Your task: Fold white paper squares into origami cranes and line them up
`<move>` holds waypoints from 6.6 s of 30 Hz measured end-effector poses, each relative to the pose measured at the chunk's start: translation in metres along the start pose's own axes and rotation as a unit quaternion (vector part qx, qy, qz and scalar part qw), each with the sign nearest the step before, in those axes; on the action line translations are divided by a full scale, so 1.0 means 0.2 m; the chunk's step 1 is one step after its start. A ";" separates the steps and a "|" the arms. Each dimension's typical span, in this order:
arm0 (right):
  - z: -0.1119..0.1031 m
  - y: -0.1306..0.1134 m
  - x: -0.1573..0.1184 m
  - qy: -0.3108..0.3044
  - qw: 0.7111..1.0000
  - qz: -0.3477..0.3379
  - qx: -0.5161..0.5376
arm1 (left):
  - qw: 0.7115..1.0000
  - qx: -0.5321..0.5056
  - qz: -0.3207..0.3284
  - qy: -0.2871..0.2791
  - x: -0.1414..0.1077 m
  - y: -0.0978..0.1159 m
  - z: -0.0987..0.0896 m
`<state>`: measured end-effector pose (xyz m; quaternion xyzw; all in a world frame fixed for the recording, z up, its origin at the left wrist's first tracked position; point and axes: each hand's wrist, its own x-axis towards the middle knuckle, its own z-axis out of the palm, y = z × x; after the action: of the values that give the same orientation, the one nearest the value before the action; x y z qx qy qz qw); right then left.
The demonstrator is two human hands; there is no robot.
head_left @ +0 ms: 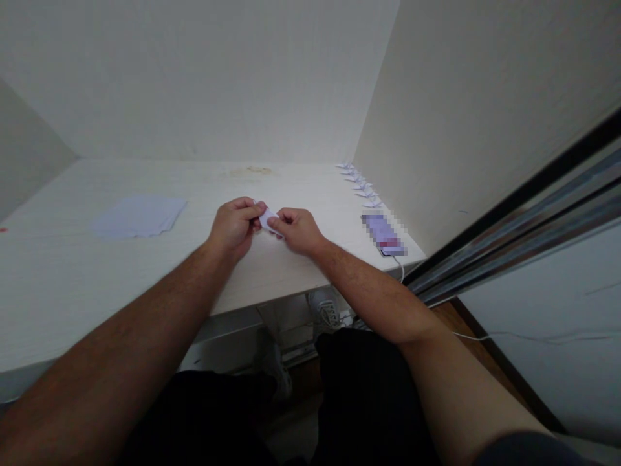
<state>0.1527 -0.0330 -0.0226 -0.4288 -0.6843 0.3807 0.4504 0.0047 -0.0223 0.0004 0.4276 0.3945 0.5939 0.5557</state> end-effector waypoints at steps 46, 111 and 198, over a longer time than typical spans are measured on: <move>0.17 -0.08 0.15 0.091 0.968 0.134 0.191 | 0.996 -0.008 0.036 0.087 0.07 -0.03 -0.07; 0.13 0.00 0.16 0.073 0.976 0.117 0.168 | 0.992 -0.071 -0.098 -0.044 0.17 0.01 -0.09; 0.10 -0.02 0.18 0.248 0.968 -0.004 -0.020 | 0.996 0.086 0.013 0.032 0.17 0.06 -0.13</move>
<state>0.1240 -0.0045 -0.0148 -0.5164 -0.5603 0.2467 0.5988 -0.0245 0.0108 0.0046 0.4596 0.4566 0.5782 0.4959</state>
